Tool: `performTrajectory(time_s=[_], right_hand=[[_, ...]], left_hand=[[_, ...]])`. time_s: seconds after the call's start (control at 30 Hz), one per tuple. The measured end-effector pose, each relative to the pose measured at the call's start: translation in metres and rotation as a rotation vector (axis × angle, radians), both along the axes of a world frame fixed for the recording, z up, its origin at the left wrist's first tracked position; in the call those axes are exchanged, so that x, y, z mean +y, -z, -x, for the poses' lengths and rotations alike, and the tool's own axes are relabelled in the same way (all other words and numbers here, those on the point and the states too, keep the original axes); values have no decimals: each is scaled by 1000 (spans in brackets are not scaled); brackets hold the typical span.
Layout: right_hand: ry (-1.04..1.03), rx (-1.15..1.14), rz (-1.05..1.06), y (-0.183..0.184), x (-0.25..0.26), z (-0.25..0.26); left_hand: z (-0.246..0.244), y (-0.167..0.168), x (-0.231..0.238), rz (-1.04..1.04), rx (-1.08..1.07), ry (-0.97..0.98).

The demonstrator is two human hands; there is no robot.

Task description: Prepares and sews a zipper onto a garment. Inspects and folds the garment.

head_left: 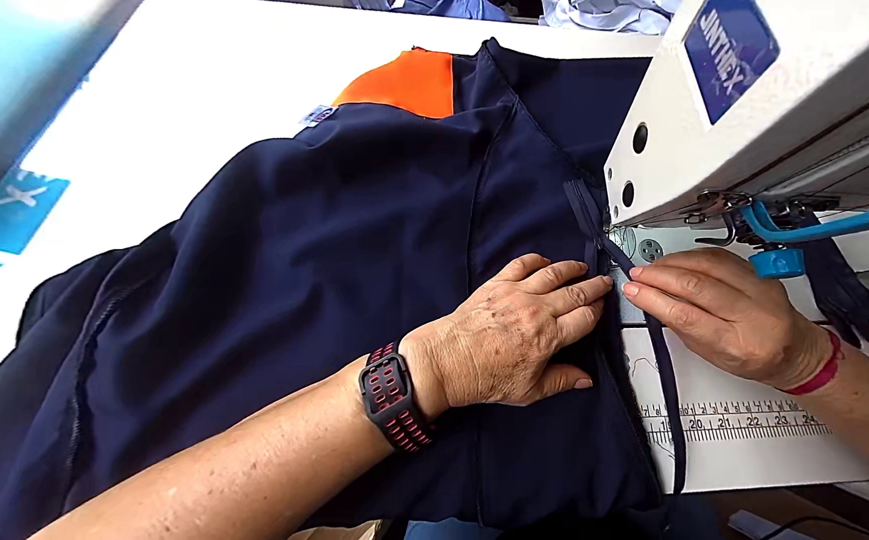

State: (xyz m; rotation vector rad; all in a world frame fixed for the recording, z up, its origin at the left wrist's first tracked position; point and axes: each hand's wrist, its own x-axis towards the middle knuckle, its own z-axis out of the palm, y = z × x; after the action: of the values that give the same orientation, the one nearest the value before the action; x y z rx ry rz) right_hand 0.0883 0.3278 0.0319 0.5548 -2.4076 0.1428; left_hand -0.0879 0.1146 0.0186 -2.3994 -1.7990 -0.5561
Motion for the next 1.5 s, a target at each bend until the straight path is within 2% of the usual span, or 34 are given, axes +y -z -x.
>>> performTrajectory(time_s=[0.13,0.37,0.6,0.77,1.0,1.2,1.5], right_hand=[[107,45,287,1,-20,7],[216,-20,69,17,-33,1],[240,-90,292,20,-32,-6],[253,29,321,16,-32,-5],[272,-24,207,19,-39,-7],[307,-2,306,17,-41,-4],[340,-20,93,20,-46,-8]], left_hand=[[-1,0,-1,-20,11,-30],[-2,0,-3,-10,1,-32],[0,-1,-3,-35,-12,-3],[1,-4,-3,11,-38,-4],[2,-2,-3,51,-40,-51],[2,-1,-4,54,-42,-75],[2,-2,-4,38,-57,-76]])
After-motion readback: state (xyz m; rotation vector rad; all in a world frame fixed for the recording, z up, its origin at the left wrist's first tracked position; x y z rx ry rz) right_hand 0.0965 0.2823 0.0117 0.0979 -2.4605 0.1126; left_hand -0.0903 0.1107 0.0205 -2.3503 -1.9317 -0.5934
